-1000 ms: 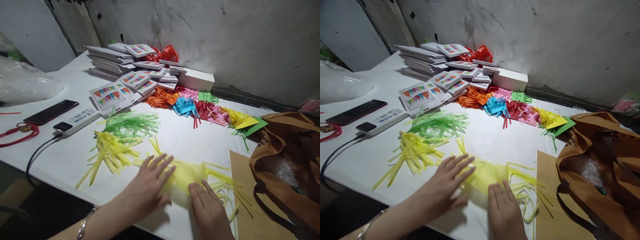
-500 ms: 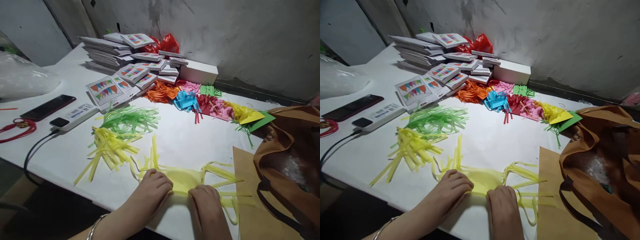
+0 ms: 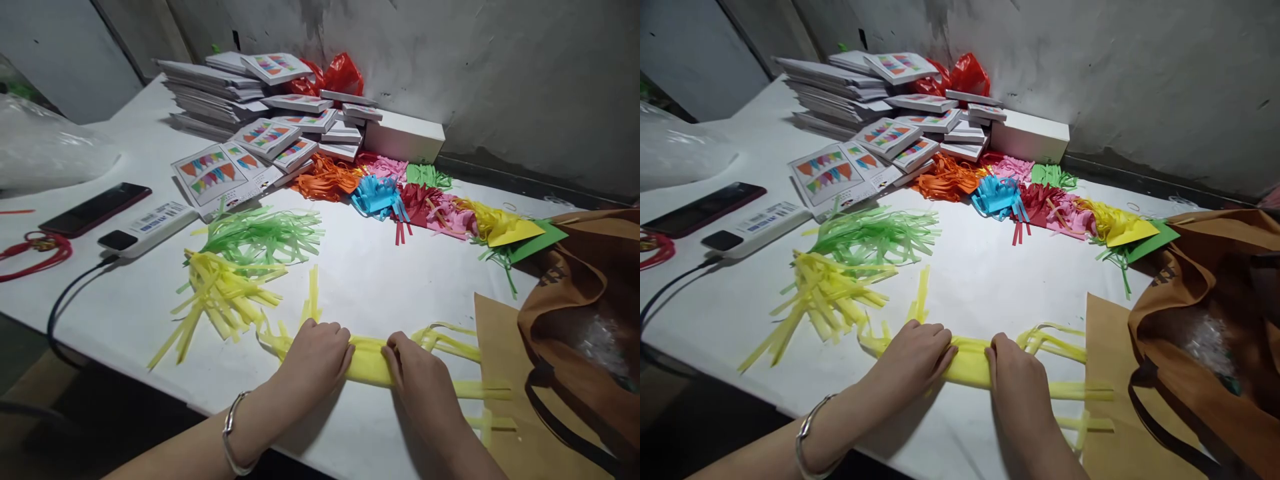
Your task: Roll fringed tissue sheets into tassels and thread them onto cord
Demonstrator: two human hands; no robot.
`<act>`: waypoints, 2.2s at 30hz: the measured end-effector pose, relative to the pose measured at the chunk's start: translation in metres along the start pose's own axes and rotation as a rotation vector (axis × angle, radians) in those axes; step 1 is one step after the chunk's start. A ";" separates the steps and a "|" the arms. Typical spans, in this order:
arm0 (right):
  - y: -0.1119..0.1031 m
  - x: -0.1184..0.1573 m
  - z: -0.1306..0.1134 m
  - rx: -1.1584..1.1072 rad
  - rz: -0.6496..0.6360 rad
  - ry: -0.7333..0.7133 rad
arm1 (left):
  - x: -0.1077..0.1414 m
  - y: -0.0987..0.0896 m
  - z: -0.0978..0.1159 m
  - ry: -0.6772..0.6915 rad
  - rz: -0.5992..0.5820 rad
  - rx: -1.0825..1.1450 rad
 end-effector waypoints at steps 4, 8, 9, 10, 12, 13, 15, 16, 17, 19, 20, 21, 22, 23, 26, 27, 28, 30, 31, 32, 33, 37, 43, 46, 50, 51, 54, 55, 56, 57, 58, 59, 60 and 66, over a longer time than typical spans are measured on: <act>0.000 0.000 -0.001 0.032 0.124 -0.053 | -0.002 0.000 0.001 -0.003 0.000 -0.014; -0.002 -0.003 -0.001 0.132 0.234 -0.107 | -0.003 0.001 0.000 -0.012 -0.008 -0.013; -0.005 -0.003 -0.001 0.154 0.257 -0.105 | -0.004 0.001 0.000 -0.013 -0.011 -0.009; -0.009 -0.002 -0.001 0.176 0.293 -0.104 | -0.004 0.002 0.000 -0.011 -0.014 -0.006; -0.021 0.002 -0.004 0.197 0.424 -0.149 | -0.003 0.002 0.000 -0.011 -0.020 -0.003; -0.027 0.007 -0.008 0.185 0.489 -0.219 | -0.003 0.002 0.001 -0.013 -0.022 -0.002; -0.034 0.018 -0.019 0.132 0.565 -0.413 | -0.003 0.001 0.003 -0.016 -0.022 -0.002; -0.033 0.024 -0.024 0.116 0.564 -0.495 | -0.003 0.001 0.004 -0.018 -0.022 -0.001; -0.031 0.029 -0.029 0.119 0.547 -0.554 | -0.003 0.000 0.005 -0.020 -0.022 0.001; -0.023 0.035 -0.036 0.171 0.520 -0.585 | -0.004 -0.003 0.003 -0.021 -0.026 0.009; -0.019 0.037 -0.037 0.199 0.518 -0.578 | -0.004 -0.005 0.001 -0.025 -0.024 0.014; -0.015 0.038 -0.038 0.215 0.520 -0.573 | -0.005 -0.008 -0.003 -0.035 -0.018 0.019; -0.012 0.039 -0.038 0.220 0.528 -0.571 | -0.004 -0.012 -0.008 -0.050 -0.007 0.023; -0.010 0.040 -0.038 0.220 0.539 -0.569 | -0.003 -0.017 -0.014 -0.074 0.010 0.021; -0.008 0.039 -0.037 0.196 0.571 -0.559 | 0.008 -0.034 -0.028 -0.125 0.179 -0.002; -0.008 0.038 -0.037 0.178 0.573 -0.548 | 0.014 -0.038 -0.027 -0.091 0.266 0.005; -0.009 0.036 -0.037 0.155 0.569 -0.533 | 0.019 -0.039 -0.023 -0.026 0.344 0.026; -0.012 0.033 -0.037 0.105 0.555 -0.487 | 0.030 -0.034 -0.008 0.163 0.415 0.096; -0.014 0.032 -0.037 0.077 0.548 -0.462 | 0.033 -0.027 0.001 0.252 0.395 0.126; -0.016 0.031 -0.037 0.040 0.541 -0.442 | 0.034 -0.018 0.008 0.318 0.360 0.144; -0.018 0.031 -0.037 -0.004 0.532 -0.429 | 0.035 -0.009 0.014 0.358 0.330 0.154; -0.023 0.038 -0.034 -0.037 0.519 -0.467 | 0.031 0.013 0.018 0.410 0.304 0.226; -0.014 0.065 -0.015 0.123 0.536 -0.527 | 0.046 0.015 0.009 0.490 0.291 0.327; -0.010 0.076 -0.010 0.111 0.546 -0.484 | 0.053 0.013 0.008 0.446 0.296 0.321; -0.006 0.079 -0.009 -0.013 0.497 -0.290 | 0.048 0.010 0.003 0.320 0.305 0.272; -0.006 0.078 -0.009 -0.044 0.479 -0.222 | 0.045 0.009 0.003 0.291 0.297 0.245; -0.007 0.073 -0.010 -0.038 0.444 -0.054 | 0.033 0.008 0.003 0.208 0.227 0.152; -0.007 0.071 -0.011 -0.001 0.431 -0.013 | 0.029 0.007 0.004 0.180 0.201 0.121; -0.007 0.069 -0.011 0.041 0.417 0.021 | 0.026 0.007 0.005 0.154 0.177 0.092; -0.007 0.067 -0.012 0.083 0.398 0.049 | 0.022 0.006 0.006 0.130 0.158 0.063; -0.006 0.065 -0.011 0.120 0.377 0.072 | 0.020 0.006 0.008 0.110 0.144 0.036; -0.005 0.063 -0.011 0.154 0.359 0.087 | 0.017 0.006 0.009 0.094 0.135 0.013; -0.005 0.061 -0.010 0.184 0.346 0.096 | 0.015 0.006 0.010 0.081 0.129 -0.005; -0.013 0.060 -0.004 0.292 0.488 0.136 | 0.008 0.007 0.012 0.032 0.049 -0.042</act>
Point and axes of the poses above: each hand's wrist, its own x-axis away from the middle knuckle, its own y-axis out of the palm, z = x × y, the point moved 4 cm from there along -x, towards the middle knuckle, and after that the axes turned 13 degrees about x, right-handed, at the moved point
